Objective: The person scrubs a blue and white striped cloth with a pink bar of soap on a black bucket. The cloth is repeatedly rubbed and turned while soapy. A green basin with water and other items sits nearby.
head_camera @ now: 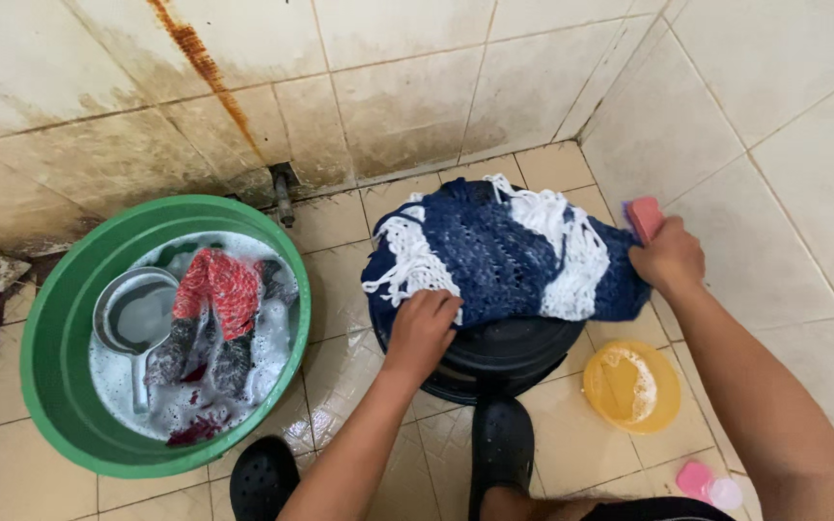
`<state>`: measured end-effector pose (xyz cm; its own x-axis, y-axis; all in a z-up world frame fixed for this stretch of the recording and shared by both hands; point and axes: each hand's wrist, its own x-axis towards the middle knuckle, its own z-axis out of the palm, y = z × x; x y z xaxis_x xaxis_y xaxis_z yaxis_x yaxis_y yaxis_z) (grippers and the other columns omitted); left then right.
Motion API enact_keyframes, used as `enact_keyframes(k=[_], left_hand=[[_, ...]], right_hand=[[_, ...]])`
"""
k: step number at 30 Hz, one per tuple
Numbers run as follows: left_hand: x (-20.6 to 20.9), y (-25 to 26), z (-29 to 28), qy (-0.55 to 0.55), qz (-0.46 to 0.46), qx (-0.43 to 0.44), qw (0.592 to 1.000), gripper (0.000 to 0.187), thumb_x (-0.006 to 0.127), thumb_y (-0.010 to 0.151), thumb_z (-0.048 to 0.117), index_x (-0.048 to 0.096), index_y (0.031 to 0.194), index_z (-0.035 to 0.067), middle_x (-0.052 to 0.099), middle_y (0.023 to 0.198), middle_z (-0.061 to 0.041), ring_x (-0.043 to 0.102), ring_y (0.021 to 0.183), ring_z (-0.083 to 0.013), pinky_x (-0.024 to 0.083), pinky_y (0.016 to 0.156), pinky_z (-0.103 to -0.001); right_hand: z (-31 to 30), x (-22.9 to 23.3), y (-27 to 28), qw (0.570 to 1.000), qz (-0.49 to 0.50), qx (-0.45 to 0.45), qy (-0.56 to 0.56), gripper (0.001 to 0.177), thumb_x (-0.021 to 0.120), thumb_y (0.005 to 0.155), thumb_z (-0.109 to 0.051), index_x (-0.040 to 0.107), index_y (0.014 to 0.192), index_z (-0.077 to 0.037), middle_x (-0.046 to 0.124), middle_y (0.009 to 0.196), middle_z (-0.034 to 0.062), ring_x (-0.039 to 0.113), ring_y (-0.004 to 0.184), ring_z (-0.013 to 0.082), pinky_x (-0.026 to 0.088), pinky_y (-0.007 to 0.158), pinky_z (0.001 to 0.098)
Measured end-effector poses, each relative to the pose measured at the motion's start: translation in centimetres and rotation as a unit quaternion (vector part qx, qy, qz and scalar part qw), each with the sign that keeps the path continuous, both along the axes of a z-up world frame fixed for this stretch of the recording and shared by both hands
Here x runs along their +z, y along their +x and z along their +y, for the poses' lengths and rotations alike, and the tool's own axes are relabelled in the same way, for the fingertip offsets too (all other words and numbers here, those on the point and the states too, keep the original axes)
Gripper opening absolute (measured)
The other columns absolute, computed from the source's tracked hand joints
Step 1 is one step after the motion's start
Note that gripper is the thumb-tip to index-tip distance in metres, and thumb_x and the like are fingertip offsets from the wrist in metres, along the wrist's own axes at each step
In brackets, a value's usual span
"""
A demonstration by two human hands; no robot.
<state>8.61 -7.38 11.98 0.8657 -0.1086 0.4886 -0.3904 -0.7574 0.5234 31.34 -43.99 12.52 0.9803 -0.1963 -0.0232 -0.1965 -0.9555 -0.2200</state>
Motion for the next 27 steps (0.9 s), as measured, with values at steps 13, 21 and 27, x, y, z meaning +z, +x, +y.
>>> enact_keyframes(k=[13,21,27], left_hand=[[-1.1,1.7,-0.2,-0.056,0.055,0.01,0.997,0.037,0.073,0.078,0.012,0.068,0.113,0.002,0.066,0.12,-0.017,0.059,0.117,-0.0365,0.046,0.099,-0.048],[-3.9,8.7,5.3,-0.086,0.166,0.175,0.967,0.078,0.08,0.08,0.03,0.044,0.145,0.003,0.046,0.148,-0.021,0.046,0.133,-0.0438,0.041,0.107,-0.05],[-2.2,9.6,5.8,0.006,0.375,0.166,0.912,0.102,0.084,0.075,0.042,0.028,0.156,0.018,0.035,0.159,-0.011,0.039,0.142,-0.0366,0.03,0.11,-0.063]], right_hand=[[-3.4,-7.1,-0.3,0.997,0.08,0.0,0.007,0.062,0.081,0.075,-0.032,0.061,0.121,0.004,0.07,0.117,0.0313,0.067,0.113,0.0468,0.054,0.097,0.0502],[3.5,-4.0,-3.7,0.983,0.162,0.085,0.025,0.073,0.084,0.077,-0.056,0.061,0.115,0.002,0.07,0.113,0.0252,0.068,0.108,0.0408,0.053,0.092,0.047],[5.1,-3.1,-2.4,0.976,0.152,0.153,0.033,0.064,0.087,0.075,-0.045,0.06,0.112,-0.001,0.07,0.109,0.0236,0.068,0.105,0.0406,0.053,0.09,0.0472]])
